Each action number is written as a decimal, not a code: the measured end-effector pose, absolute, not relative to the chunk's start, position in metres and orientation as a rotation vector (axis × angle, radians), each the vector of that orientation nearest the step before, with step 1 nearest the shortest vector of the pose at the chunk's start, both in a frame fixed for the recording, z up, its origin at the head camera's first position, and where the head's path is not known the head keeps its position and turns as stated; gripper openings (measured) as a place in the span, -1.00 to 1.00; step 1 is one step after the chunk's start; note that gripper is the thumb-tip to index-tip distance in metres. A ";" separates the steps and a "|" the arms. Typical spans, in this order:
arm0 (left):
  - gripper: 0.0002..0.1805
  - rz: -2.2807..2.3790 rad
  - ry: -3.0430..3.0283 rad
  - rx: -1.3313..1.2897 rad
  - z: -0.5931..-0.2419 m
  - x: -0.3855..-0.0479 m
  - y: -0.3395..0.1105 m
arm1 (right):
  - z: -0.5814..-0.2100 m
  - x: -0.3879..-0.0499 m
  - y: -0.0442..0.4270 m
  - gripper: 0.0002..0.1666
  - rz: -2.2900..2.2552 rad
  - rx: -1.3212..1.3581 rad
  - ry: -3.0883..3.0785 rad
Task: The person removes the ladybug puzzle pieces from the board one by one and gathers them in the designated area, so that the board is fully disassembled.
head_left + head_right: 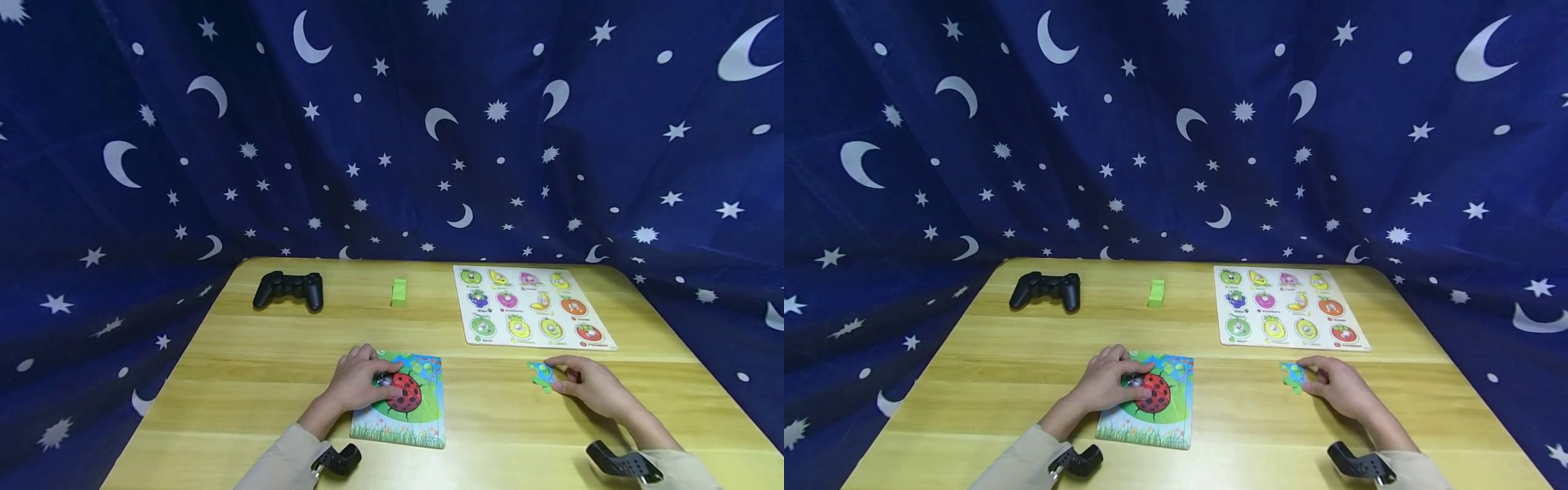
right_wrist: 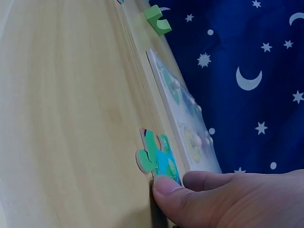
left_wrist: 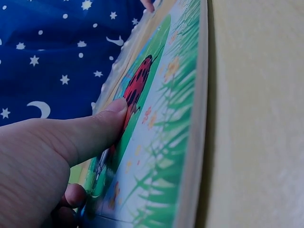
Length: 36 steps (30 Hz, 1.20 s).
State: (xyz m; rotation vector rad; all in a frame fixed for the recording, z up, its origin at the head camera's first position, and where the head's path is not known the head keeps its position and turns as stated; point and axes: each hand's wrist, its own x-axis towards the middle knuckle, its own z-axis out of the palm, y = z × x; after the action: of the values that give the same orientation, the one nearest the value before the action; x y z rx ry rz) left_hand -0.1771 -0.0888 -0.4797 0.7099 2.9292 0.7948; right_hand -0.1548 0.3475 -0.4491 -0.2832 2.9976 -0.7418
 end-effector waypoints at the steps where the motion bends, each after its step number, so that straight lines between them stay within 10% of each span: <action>1: -0.47 0.793 2.931 0.710 -0.480 -0.177 -0.089 | -0.449 -0.155 0.347 -0.51 -0.748 -0.281 3.002; 18: -0.47 0.804 2.930 0.687 -0.478 -0.177 -0.087 | -0.430 -0.162 0.302 -0.51 -0.879 -0.437 2.992; 36: -0.48 0.790 2.944 0.690 -0.479 -0.176 -0.089 | -0.451 -0.171 0.152 -0.62 -1.012 -0.742 2.784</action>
State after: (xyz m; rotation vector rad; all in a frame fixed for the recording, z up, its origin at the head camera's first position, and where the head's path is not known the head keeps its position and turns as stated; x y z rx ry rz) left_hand -0.1762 -0.0886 -0.4794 0.6905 2.9442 0.7899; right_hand -0.1714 0.1523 -0.4512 -0.7416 2.7843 -1.0125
